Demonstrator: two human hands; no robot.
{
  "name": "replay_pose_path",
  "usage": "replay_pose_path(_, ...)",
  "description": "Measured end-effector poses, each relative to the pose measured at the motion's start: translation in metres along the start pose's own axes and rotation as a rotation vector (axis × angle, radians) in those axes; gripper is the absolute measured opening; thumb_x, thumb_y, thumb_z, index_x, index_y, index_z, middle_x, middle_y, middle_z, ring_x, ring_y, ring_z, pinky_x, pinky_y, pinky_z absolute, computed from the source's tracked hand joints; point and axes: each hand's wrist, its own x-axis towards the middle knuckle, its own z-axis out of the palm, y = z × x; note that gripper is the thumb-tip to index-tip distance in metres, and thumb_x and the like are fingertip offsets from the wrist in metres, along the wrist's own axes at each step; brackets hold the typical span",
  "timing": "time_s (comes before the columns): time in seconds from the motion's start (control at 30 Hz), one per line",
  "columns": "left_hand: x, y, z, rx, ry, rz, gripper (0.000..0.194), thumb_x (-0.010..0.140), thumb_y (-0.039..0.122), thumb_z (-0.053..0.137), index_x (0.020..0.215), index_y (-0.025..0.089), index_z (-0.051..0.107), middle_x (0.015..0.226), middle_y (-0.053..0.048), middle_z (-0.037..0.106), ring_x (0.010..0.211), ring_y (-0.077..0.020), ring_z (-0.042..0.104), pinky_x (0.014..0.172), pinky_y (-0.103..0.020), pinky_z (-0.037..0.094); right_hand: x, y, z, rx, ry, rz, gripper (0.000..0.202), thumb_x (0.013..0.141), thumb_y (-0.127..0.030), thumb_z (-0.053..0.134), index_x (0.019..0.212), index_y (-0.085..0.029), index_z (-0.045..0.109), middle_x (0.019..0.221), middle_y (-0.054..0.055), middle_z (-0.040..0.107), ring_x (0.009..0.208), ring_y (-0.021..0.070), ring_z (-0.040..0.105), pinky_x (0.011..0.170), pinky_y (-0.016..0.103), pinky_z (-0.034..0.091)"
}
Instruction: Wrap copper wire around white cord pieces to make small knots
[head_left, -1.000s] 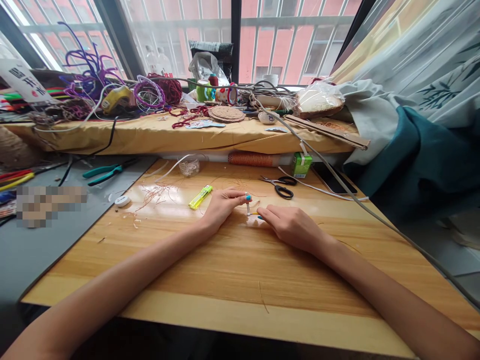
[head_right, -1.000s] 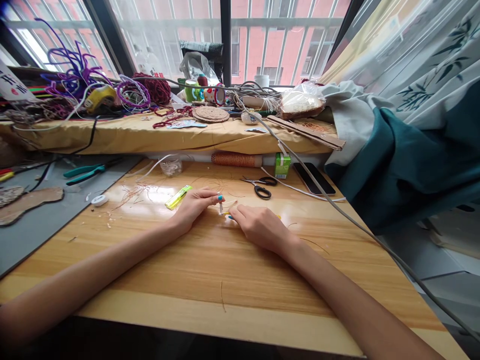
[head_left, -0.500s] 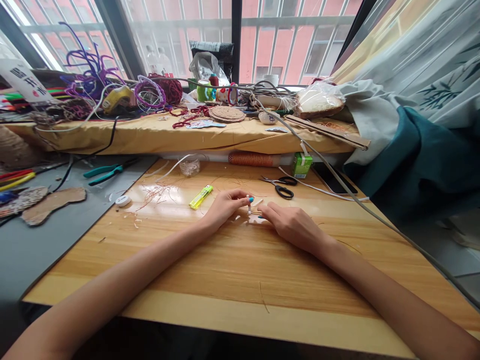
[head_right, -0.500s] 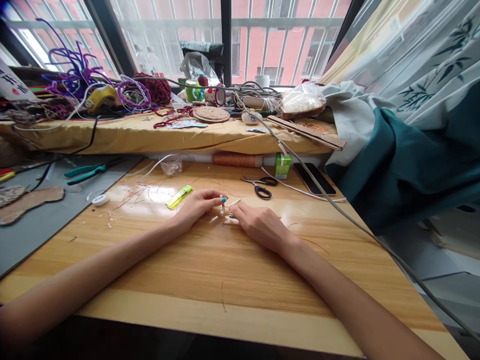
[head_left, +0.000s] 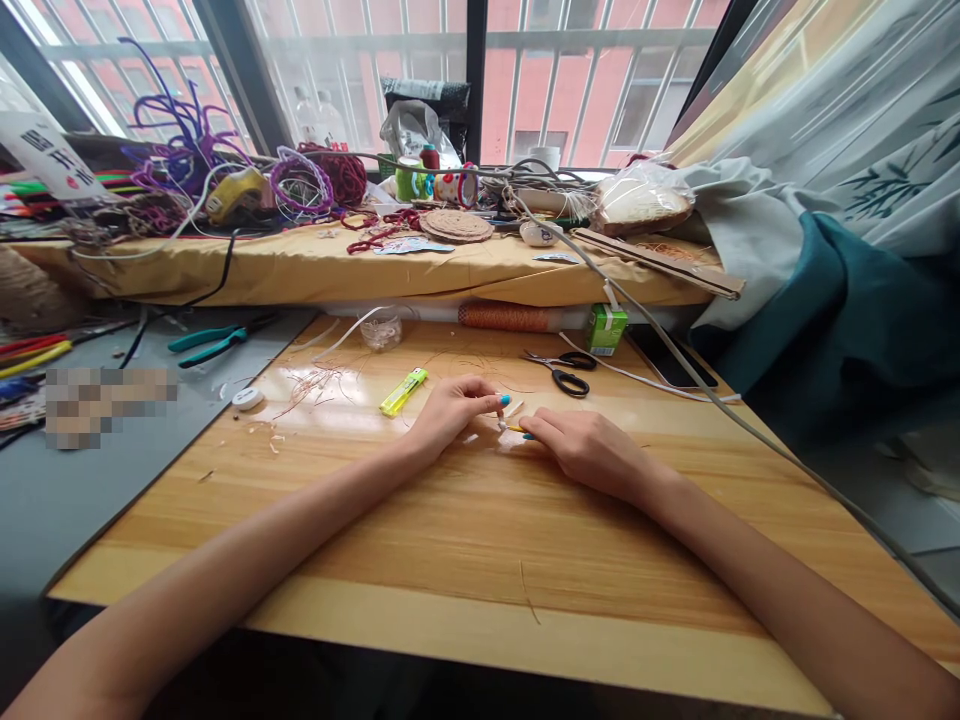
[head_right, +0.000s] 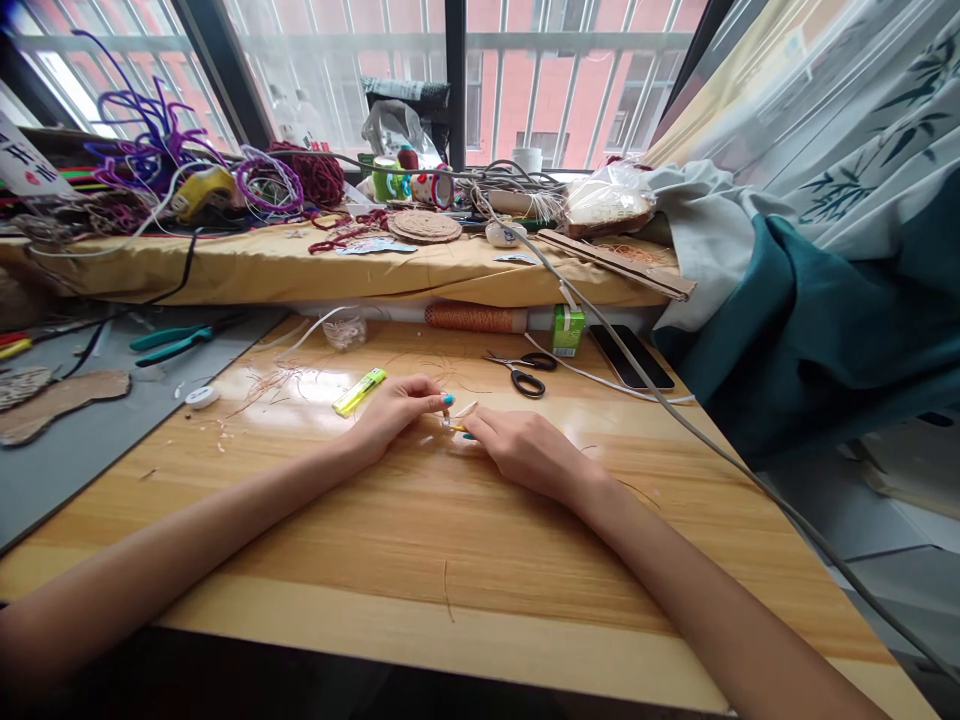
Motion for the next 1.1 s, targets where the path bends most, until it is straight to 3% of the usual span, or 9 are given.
replay_pose_path(0.23,-0.0001,0.0012,0.0008,0.036,-0.003,-0.024,0.020,0.063,0.033,0.061,0.061,0.014,0.063,0.061,0.001,0.059,0.063,-0.0109,0.048,0.061,-0.021,0.033,0.0034,-0.0023,-0.0006,0.080,-0.002,0.135,0.022,0.086,-0.016,0.034,0.092,-0.016,0.055,0.084,0.005,0.056,0.072,0.0139,0.052,0.061,0.023,0.038)
replay_pose_path(0.43,-0.0008,0.0020,0.0005,0.040,-0.015,-0.004,0.021,0.063,0.034,0.060,0.060,0.013,0.063,0.059,0.001,0.058,0.061,-0.0106,0.048,0.059,-0.021,0.032,0.0013,-0.0007,0.0037,0.183,0.094,0.124,0.017,0.085,-0.024,0.040,0.093,-0.014,0.050,0.085,0.007,0.057,0.070,0.0139,0.054,0.059,0.023,0.041)
replay_pose_path(0.57,0.0000,0.0012,0.0003,0.037,0.004,-0.011,0.022,0.062,0.035,0.061,0.060,0.013,0.062,0.058,0.001,0.058,0.060,-0.0104,0.047,0.059,-0.021,0.033,0.0009,0.0017,0.0056,0.232,0.065,0.115,0.014,0.085,-0.021,0.038,0.086,-0.015,0.051,0.082,0.006,0.057,0.071,0.0136,0.053,0.061,0.023,0.041)
replay_pose_path(0.73,0.0008,0.0006,0.0007,0.031,0.002,-0.018,0.020,0.062,0.033,0.062,0.061,0.013,0.063,0.060,0.000,0.060,0.063,-0.0114,0.050,0.062,-0.021,0.035,0.0017,0.0021,0.0038,0.195,0.071,0.127,0.020,0.086,-0.018,0.034,0.088,-0.015,0.053,0.077,0.006,0.058,0.069,0.0140,0.052,0.061,0.023,0.039)
replay_pose_path(0.93,0.0004,0.0014,0.0008,0.031,-0.011,-0.023,0.019,0.063,0.032,0.061,0.061,0.013,0.062,0.060,0.000,0.060,0.063,-0.0110,0.050,0.061,-0.021,0.034,0.0043,-0.0046,-0.0008,0.143,0.036,0.261,0.021,0.085,-0.015,0.037,0.091,-0.017,0.056,0.081,0.005,0.057,0.069,0.0131,0.051,0.061,0.022,0.038)
replay_pose_path(1.1,0.0006,0.0017,0.0006,0.046,0.006,-0.008,0.021,0.063,0.034,0.060,0.060,0.013,0.059,0.056,0.002,0.055,0.056,-0.0089,0.045,0.054,-0.020,0.031,0.0044,-0.0065,0.0026,0.106,0.119,0.251,0.019,0.085,-0.023,0.039,0.094,-0.014,0.053,0.085,0.008,0.058,0.073,0.0156,0.053,0.063,0.024,0.040)
